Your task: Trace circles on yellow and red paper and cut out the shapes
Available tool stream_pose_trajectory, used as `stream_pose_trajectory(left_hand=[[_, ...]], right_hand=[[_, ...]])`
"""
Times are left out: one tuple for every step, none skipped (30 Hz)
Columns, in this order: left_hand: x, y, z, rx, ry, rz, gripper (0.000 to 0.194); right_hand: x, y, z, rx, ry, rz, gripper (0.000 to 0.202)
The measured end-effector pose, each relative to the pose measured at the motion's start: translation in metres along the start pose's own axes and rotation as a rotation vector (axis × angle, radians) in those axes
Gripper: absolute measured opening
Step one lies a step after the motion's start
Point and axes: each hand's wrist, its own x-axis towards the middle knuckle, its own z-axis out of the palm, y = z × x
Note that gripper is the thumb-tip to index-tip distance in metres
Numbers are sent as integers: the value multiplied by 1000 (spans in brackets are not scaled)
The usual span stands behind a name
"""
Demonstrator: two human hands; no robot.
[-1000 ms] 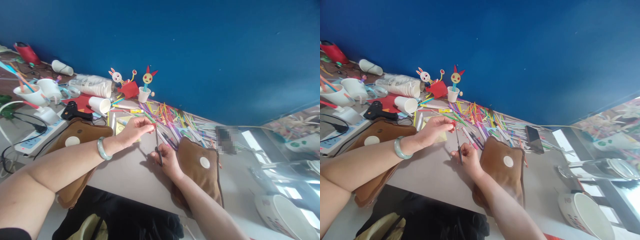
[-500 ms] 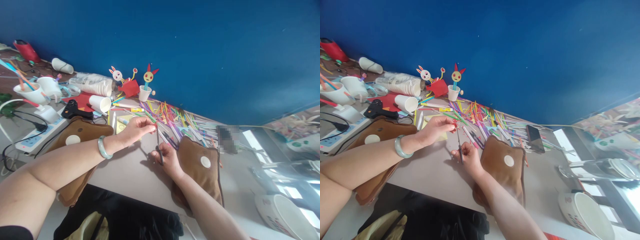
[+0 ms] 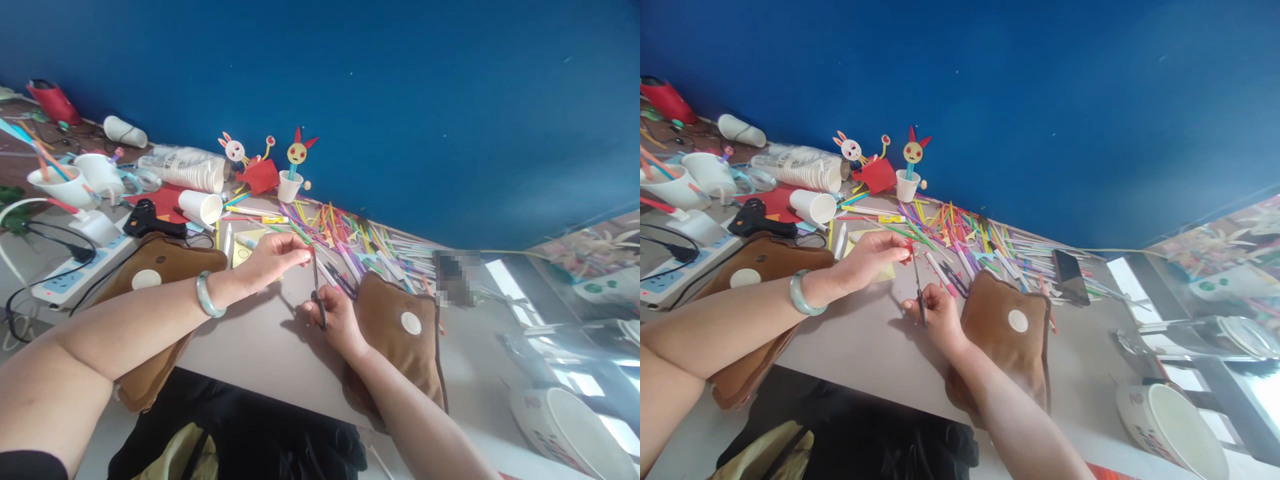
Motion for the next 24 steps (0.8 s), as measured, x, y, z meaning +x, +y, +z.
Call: stream_pose_trajectory(left_hand=[[0,0,0,3,2,1,13],[0,0,0,4,3,2,13],[0,0,0,3,3,3,14],[0,1,0,-2,2,5,14],[0,1,0,-5,2,7,14],[0,1,0,-7,1,9,14],[0,1,0,-7,1,10,14],[0,1,-1,-7,3,10,14],[0,1,-1,-7,6,8,14],[0,1,-1,-7,7,7,14],[0,0,-1,-10,8,6,15],[0,0,-1,-14,9,8,15],[0,0,-1,-18,9,11,15],[0,0,-1,-22,9,15,15],[0,0,-1,-25,10,18,15],[0,0,0,-26,11,20,15],[0,0,0,-26,12,20,14],[0,0,0,-26,13,19,14],[0,0,0,-26,14,17,14],[0,0,0,-27,16,14,14],[0,0,-1,-27,17,13,14],[0,0,-1,-28,18,13,15],[0,-1,-1,-28,17,14,15],[0,-1,-2,-26,17,15,15]], right_hand=[[0,0,0,2,0,1,60],[0,0,0,5,-1,2,60],[0,0,0,7,-2,2,60],[0,0,0,8,-2,3,60],[0,0,-1,6,-4,4,60],[0,-1,-1,5,-4,5,60],[0,-1,-1,4,-3,6,60],[0,-1,-1,4,-3,8,59],[0,-1,-1,5,-2,9,59],[0,-2,-1,5,-2,11,59],[0,-2,-1,4,-1,12,58],[0,-2,-1,1,0,14,58],[0,-2,-1,-3,-1,16,58],[0,-2,-1,-7,-1,19,58],[0,-2,-1,-10,-2,22,57],[0,-2,-1,-12,-4,24,57],[0,-2,-1,-14,-4,23,57],[0,-2,-1,-15,-5,20,57],[0,-2,-1,-15,-5,16,57],[0,-2,-1,-14,-5,12,57],[0,-2,-1,-12,-6,10,57],[0,-1,-1,-9,-7,11,57],[0,-1,-1,-5,-9,13,57],[0,-1,-1,-3,-10,15,57]])
